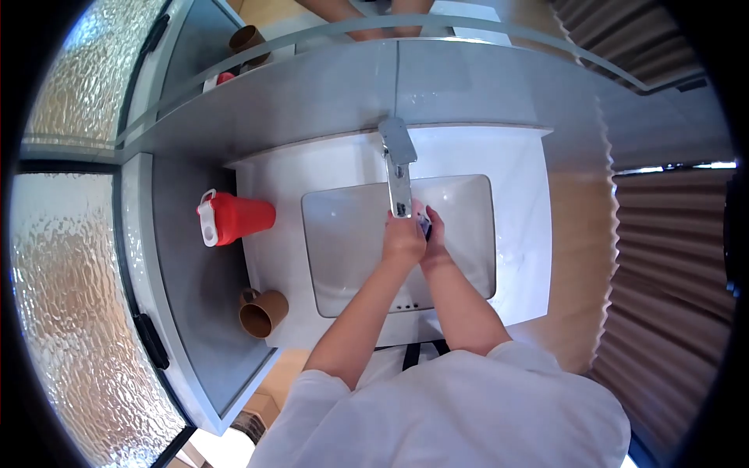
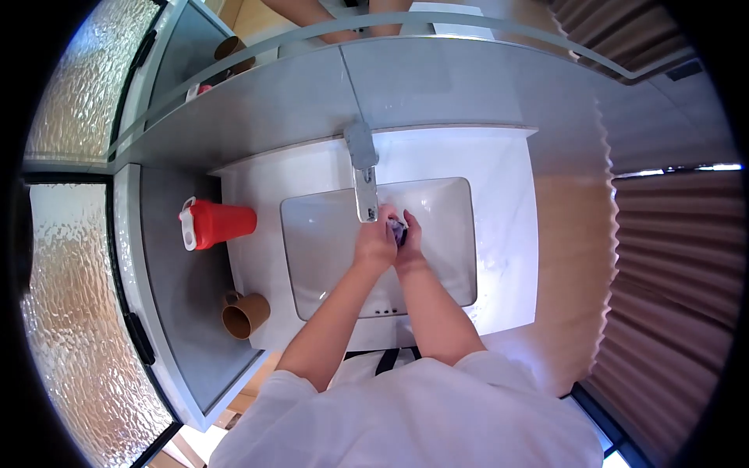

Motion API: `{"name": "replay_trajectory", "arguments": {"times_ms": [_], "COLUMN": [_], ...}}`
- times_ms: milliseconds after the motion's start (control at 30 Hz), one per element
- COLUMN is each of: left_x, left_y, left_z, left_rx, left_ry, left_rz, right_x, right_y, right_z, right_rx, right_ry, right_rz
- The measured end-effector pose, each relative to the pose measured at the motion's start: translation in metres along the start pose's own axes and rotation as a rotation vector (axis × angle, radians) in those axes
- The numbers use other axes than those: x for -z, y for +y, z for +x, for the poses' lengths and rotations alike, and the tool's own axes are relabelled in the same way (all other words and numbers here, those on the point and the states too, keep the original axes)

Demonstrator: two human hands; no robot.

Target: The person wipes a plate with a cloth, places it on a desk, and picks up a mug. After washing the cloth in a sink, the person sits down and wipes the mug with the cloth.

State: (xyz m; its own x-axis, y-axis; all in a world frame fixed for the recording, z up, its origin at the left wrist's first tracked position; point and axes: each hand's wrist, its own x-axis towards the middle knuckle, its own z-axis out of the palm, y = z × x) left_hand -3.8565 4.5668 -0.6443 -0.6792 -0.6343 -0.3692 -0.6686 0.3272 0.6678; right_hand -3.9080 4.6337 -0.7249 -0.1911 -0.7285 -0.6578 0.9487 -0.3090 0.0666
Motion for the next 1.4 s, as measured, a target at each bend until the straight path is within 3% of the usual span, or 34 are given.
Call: {"name": "replay_trajectory", "arguments": {"times_ms": [67, 100, 133, 200, 267, 333, 400, 467, 500, 533, 567, 600, 667, 700, 767, 800, 833, 867, 933, 1000, 1067, 1100, 1133, 1200, 1233, 1267, 1333, 1367, 1400], "left_x": [-0.008, -0.014, -0.007, 0.012, 0.031, 0.048, 0.041, 0.018, 0.011, 0.002, -0.007, -0.013, -0.02, -0.025, -0.038, -0.051, -0.064, -0.09, -0.088, -0.063, -0.068, -0.069, -0.054, -0.004, 0.006, 0.002, -0.007, -0.015, -0.007], "left_y": [-0.008, -0.019, -0.02, -0.024, -0.036, -0.042, -0.056, -0.068, -0.069, -0.066, -0.064, -0.065, -0.072, -0.076, -0.081, -0.089, -0.098, -0.12, -0.107, -0.086, -0.108, -0.119, -0.111, -0.062, -0.047, -0.053, -0.079, -0.102, -0.106], "left_z": [-0.009, -0.003, -0.004, -0.004, 0.006, 0.007, 0.014, 0.016, 0.017, 0.017, 0.017, 0.018, 0.021, 0.024, 0.025, 0.03, 0.035, 0.044, 0.037, 0.035, 0.049, 0.053, 0.046, 0.023, 0.008, 0.003, 0.011, 0.019, 0.02], "left_rx": [-0.402, -0.57, -0.576, -0.64, -0.724, -0.724, -0.792, -0.482, -0.345, -0.345, -0.16, 0.028, 0.105, 0.182, 0.264, 0.302, 0.343, 0.197, 0.063, 0.362, 0.435, 0.505, 0.512, 0.587, 0.543, 0.559, 0.373, 0.345, 0.349], "left_ry": [0.12, 0.076, 0.078, -0.007, 0.048, -0.064, -0.022, -0.178, -0.165, -0.161, -0.109, -0.057, -0.065, -0.069, -0.097, -0.114, -0.129, -0.077, -0.041, -0.263, -0.302, -0.328, -0.329, -0.367, -0.308, -0.311, -0.094, 0.037, 0.031], "left_rz": [-0.053, -0.127, -0.128, 0.252, 0.251, 0.446, 0.461, -0.106, -0.166, -0.162, -0.377, -0.587, -0.658, -0.734, -0.872, -0.941, -1.009, -0.837, -0.67, -1.341, -1.511, -1.677, -1.674, -1.471, -1.484, -1.482, -1.127, -1.157, -1.158], "right_x": [0.021, 0.017, 0.011, -0.003, -0.007, -0.028, -0.045, -0.021, -0.021, -0.027, -0.035, -0.037, -0.041, -0.036, -0.015, -0.003, 0.011, 0.021, 0.024, 0.017, -0.002, -0.001, -0.006, -0.025, 0.002, -0.001, -0.026, -0.01, -0.011], "right_y": [0.004, 0.011, 0.022, 0.019, -0.004, -0.004, 0.003, 0.012, 0.014, 0.016, 0.018, 0.018, 0.019, 0.021, 0.023, 0.021, 0.02, 0.02, 0.02, 0.014, 0.006, -0.001, -0.005, -0.016, -0.026, -0.028, -0.036, -0.04, -0.044], "right_z": [0.02, 0.018, 0.015, 0.004, -0.009, -0.016, -0.023, -0.002, -0.002, -0.004, -0.002, -0.003, -0.007, -0.007, -0.001, 0.005, 0.011, 0.011, 0.005, -0.003, -0.019, -0.02, -0.019, -0.011, 0.006, -0.006, -0.035, -0.034, -0.043], "right_rx": [0.089, 0.093, 0.114, 0.14, -0.06, -0.131, -0.194, -0.157, -0.106, -0.052, -0.039, -0.04, 0.041, 0.039, 0.315, 0.312, 0.48, 0.65, 0.705, 0.771, 0.776, 0.901, 0.895, 0.448, 0.563, 0.552, 0.329, 0.421, 0.42], "right_ry": [-0.227, -0.231, -0.157, -0.093, -0.009, 0.038, 0.145, 0.099, 0.088, 0.077, 0.238, 0.236, 0.329, 0.33, 0.282, 0.284, 0.276, 0.267, 0.291, 0.312, 0.119, 0.02, 0.024, 0.182, 0.16, 0.171, 0.129, 0.133, 0.14], "right_rz": [-0.014, -0.015, -0.04, -0.072, 0.03, 0.045, -0.225, -0.205, -0.241, -0.276, -0.264, -0.258, -0.651, -0.65, -1.023, -1.026, -1.183, -1.336, -1.407, -1.478, -1.865, -2.034, -2.031, -1.153, -1.296, -1.293, -1.403, -1.456, -1.456]}}
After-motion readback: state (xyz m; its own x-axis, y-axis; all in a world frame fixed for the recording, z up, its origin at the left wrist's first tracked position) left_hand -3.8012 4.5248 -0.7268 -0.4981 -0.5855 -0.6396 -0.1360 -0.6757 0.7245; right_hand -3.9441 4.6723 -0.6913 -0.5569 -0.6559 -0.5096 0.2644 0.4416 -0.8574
